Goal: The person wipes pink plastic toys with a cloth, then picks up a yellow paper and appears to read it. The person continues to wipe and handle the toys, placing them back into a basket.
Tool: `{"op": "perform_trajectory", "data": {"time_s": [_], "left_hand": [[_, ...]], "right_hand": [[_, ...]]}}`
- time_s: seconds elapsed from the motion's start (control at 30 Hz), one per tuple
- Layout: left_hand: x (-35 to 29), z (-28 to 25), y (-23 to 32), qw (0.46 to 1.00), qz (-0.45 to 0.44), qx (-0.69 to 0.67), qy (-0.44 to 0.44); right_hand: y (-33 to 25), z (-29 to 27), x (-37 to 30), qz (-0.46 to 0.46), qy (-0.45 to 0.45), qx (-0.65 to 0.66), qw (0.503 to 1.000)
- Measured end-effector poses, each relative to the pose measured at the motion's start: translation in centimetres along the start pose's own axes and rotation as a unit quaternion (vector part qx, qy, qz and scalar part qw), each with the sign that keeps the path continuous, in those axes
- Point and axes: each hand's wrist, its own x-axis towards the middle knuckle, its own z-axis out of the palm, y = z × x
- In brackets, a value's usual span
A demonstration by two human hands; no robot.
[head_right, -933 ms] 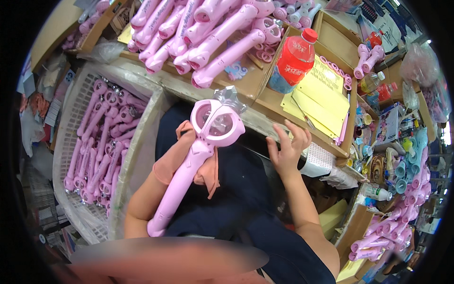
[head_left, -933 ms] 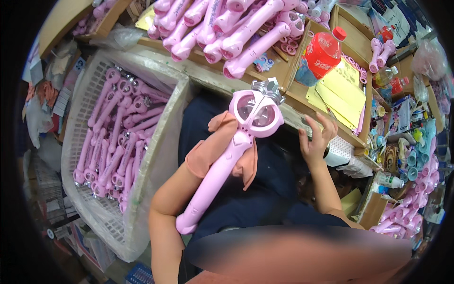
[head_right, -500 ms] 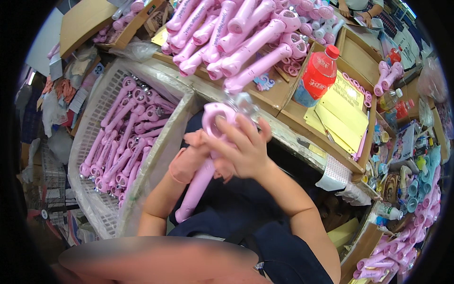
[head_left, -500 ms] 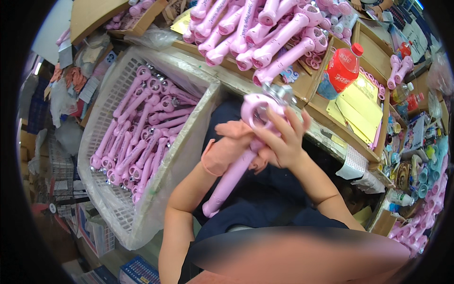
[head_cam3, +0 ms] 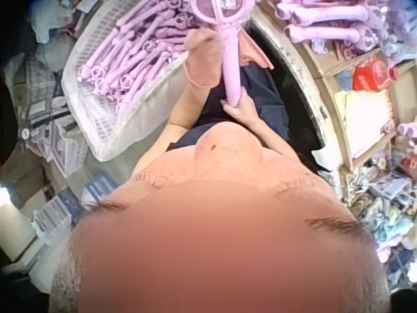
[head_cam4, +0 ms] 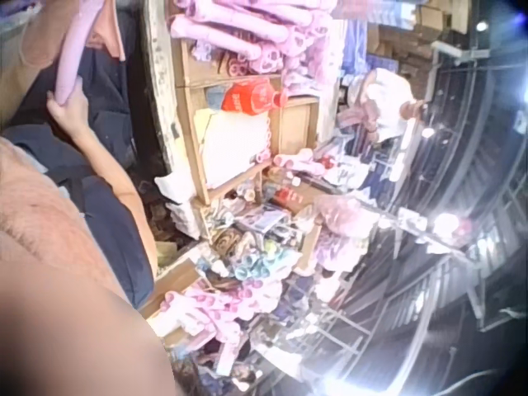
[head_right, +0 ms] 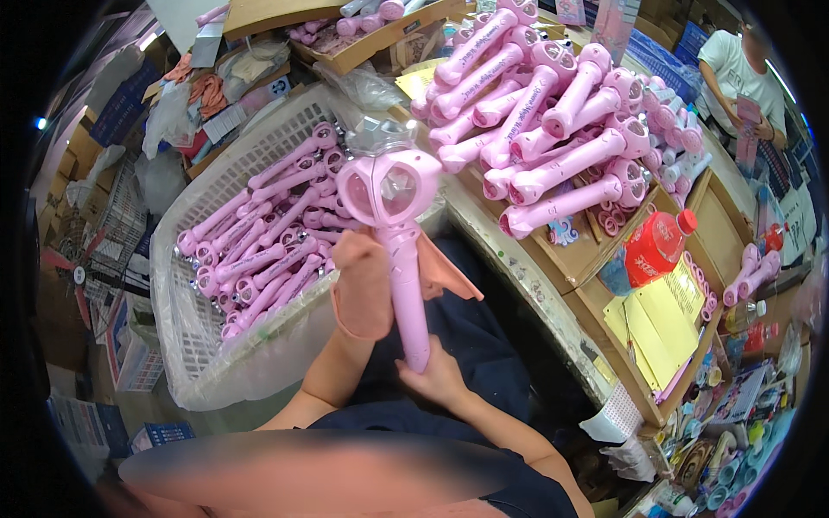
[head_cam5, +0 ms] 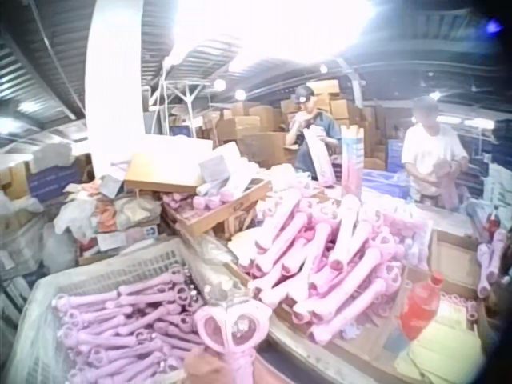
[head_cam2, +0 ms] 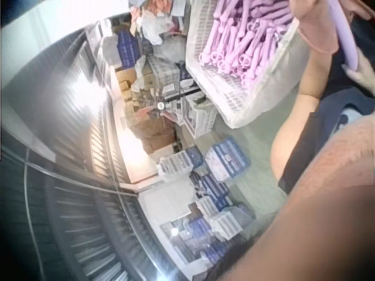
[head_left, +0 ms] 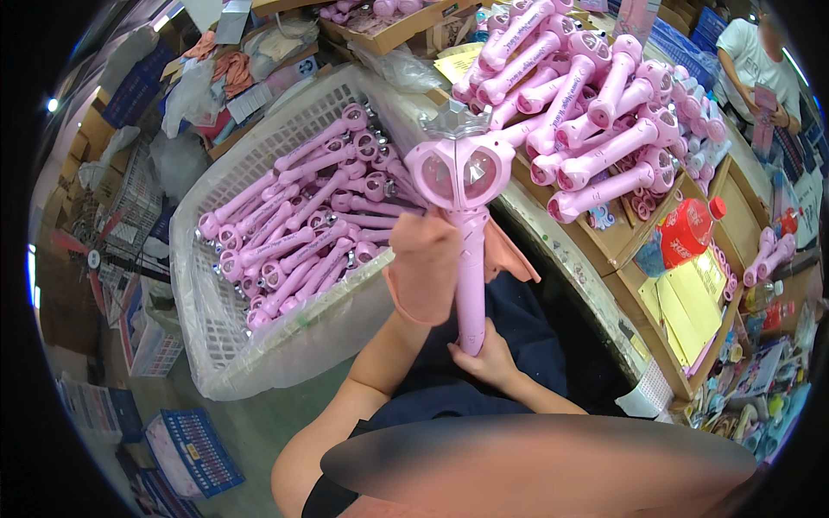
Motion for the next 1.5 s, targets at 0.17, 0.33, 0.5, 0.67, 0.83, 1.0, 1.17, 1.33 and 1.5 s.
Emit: {"op": "perform_trajectory", "data": {"time_s": [0.17, 0.33, 0.5, 0.67, 0.83, 1.0, 1.17, 1.33, 1.5], "left_hand": [[-2.2, 0.5, -3.4, 0.972, -0.210, -0.036, 0.101], [-1.9, 0.6, -4.4, 0.969, -0.117, -0.207, 0.062], [-1.4, -0.4, -2.2, 0.997, -0.062, 0.040, -0.017], [0.1, -1.4, -0.7, 0.967, -0.177, -0.177, -0.047], [1.7, -1.9, -0.3, 0.977, 0.090, 0.112, 0.160], [-0.8, -1.2, 0.0, 0.884, 0.060, 0.464, 0.026], [-2.7, -0.5, -3.2, 0.966, 0.041, 0.246, 0.068], [-2.9, -1.4, -4.8, 0.923, 0.097, 0.367, 0.058], [-0.3, -2.3, -2.7, 0.986, -0.081, 0.142, -0.030]], "right_hand": [[1.1, -0.4, 0.8, -0.010, -0.008, 0.013, 1.000], [2.9, -0.1, 1.1, -0.024, -0.070, 0.096, 0.993], [3.4, -0.7, 1.5, -0.021, -0.131, 0.115, 0.984], [2.7, -0.7, 1.1, -0.008, -0.166, 0.219, 0.961], [2.3, -0.6, 0.6, 0.015, -0.153, 0.194, 0.969], [2.0, -0.5, 0.8, -0.012, -0.091, 0.154, 0.984], [2.2, -0.4, 0.7, -0.012, -0.088, 0.137, 0.987], [2.4, -0.4, 0.8, -0.007, -0.091, 0.127, 0.988], [1.7, -0.7, 0.3, 0.002, -0.121, 0.128, 0.984]]}}
